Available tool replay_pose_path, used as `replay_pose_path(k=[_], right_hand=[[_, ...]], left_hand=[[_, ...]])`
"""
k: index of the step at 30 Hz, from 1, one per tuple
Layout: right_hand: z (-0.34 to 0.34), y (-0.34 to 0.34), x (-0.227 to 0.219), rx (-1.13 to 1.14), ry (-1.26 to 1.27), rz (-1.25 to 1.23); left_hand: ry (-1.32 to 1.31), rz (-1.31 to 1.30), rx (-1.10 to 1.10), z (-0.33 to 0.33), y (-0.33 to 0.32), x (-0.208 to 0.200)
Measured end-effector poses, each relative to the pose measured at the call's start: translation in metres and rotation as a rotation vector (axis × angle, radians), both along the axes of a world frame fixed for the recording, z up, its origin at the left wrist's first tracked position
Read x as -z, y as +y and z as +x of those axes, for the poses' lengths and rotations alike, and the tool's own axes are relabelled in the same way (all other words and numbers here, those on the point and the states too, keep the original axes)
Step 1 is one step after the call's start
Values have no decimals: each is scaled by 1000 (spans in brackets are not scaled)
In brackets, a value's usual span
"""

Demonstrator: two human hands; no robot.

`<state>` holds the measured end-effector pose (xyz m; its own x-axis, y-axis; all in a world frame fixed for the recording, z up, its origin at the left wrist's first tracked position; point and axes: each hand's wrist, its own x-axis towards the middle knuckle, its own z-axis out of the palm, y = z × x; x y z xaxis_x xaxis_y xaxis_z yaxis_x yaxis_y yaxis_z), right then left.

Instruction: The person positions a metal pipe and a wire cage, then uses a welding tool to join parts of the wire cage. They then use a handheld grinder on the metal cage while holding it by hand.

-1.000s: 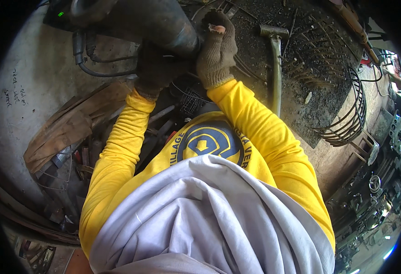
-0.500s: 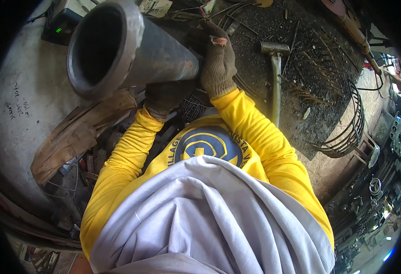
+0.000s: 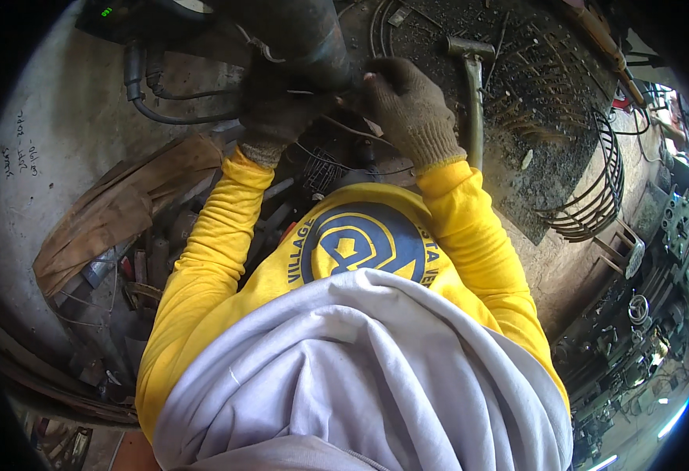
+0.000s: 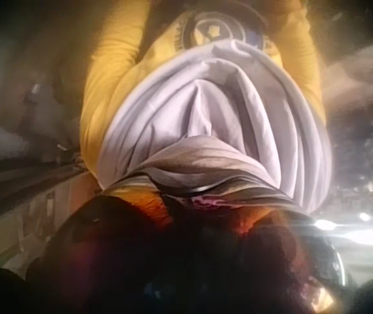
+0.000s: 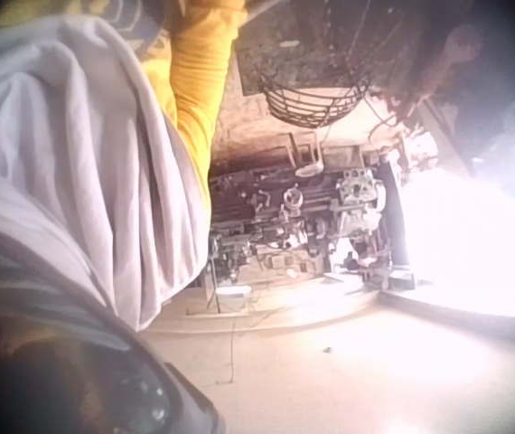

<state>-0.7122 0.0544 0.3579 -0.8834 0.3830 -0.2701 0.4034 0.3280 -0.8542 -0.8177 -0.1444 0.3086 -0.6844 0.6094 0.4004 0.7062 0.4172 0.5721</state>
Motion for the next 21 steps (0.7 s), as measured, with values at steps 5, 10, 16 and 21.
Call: replay_pose_path(k=[5,10,16,21], right_hand=[[3,2,23,0,-33,-236],[-2,-7,20,51,48,-508],[1,-10,24,79,43,-501],[0,-10,25,22,40,-432]], left_hand=[[47,79,-51,6,11,-17],[141,-22,-80,1,5,-10],[25,-148,5,-5,0,-7],[-16,-96,87,-9,-2,-1]])
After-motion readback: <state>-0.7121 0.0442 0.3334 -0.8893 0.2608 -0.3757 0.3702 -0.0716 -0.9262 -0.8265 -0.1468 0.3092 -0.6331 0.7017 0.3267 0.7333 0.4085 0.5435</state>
